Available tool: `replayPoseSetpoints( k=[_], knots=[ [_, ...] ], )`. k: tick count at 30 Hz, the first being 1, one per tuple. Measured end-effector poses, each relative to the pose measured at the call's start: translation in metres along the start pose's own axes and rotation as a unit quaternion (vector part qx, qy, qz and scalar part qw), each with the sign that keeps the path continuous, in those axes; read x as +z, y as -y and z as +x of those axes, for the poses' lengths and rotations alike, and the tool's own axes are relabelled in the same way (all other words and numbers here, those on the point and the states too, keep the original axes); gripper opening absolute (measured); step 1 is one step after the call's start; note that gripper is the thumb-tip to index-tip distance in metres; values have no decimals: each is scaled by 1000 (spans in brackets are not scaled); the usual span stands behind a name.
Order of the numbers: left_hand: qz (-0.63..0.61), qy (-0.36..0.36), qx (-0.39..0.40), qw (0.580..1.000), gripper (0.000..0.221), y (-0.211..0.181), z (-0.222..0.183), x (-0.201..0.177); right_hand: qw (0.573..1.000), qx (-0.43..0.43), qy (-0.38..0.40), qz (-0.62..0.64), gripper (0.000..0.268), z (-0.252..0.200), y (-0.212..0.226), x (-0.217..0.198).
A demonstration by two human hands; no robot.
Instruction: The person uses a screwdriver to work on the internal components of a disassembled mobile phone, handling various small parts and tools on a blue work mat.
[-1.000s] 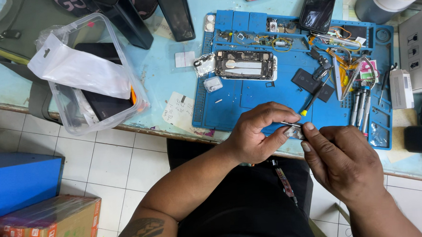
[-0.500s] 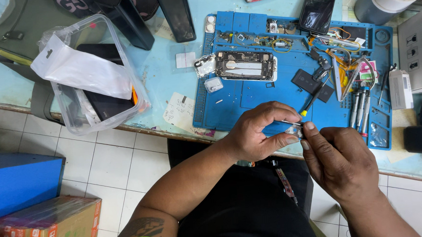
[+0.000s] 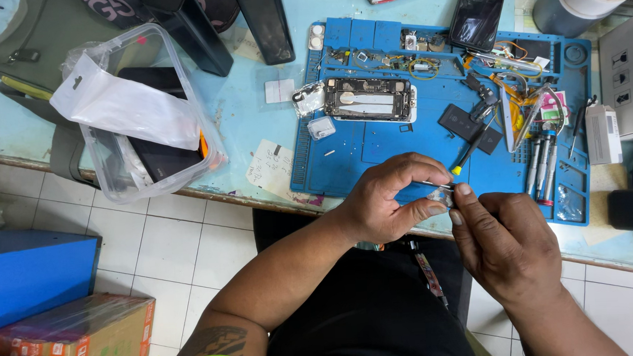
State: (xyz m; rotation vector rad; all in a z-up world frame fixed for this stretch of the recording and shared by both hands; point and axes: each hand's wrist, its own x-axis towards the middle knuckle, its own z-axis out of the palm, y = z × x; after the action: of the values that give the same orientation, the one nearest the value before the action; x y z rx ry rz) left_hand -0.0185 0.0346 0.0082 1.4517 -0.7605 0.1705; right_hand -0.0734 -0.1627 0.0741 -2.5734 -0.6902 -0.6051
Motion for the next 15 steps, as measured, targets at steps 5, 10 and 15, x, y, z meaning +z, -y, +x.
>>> replayPoseSetpoints(
  k=[5,10,15],
  knots=[
    [0,-2,1,1000,30,-1,0,0,1000,-2,-4,3,37,0,1,0],
    [-1,-4,3,1000,29,0,-1,1,1000,0,-5,7,37,-1,3,0],
    [-9,-6,3,1000,29,0,-1,2,1000,3,-4,5,36,-1,3,0]
  ],
)
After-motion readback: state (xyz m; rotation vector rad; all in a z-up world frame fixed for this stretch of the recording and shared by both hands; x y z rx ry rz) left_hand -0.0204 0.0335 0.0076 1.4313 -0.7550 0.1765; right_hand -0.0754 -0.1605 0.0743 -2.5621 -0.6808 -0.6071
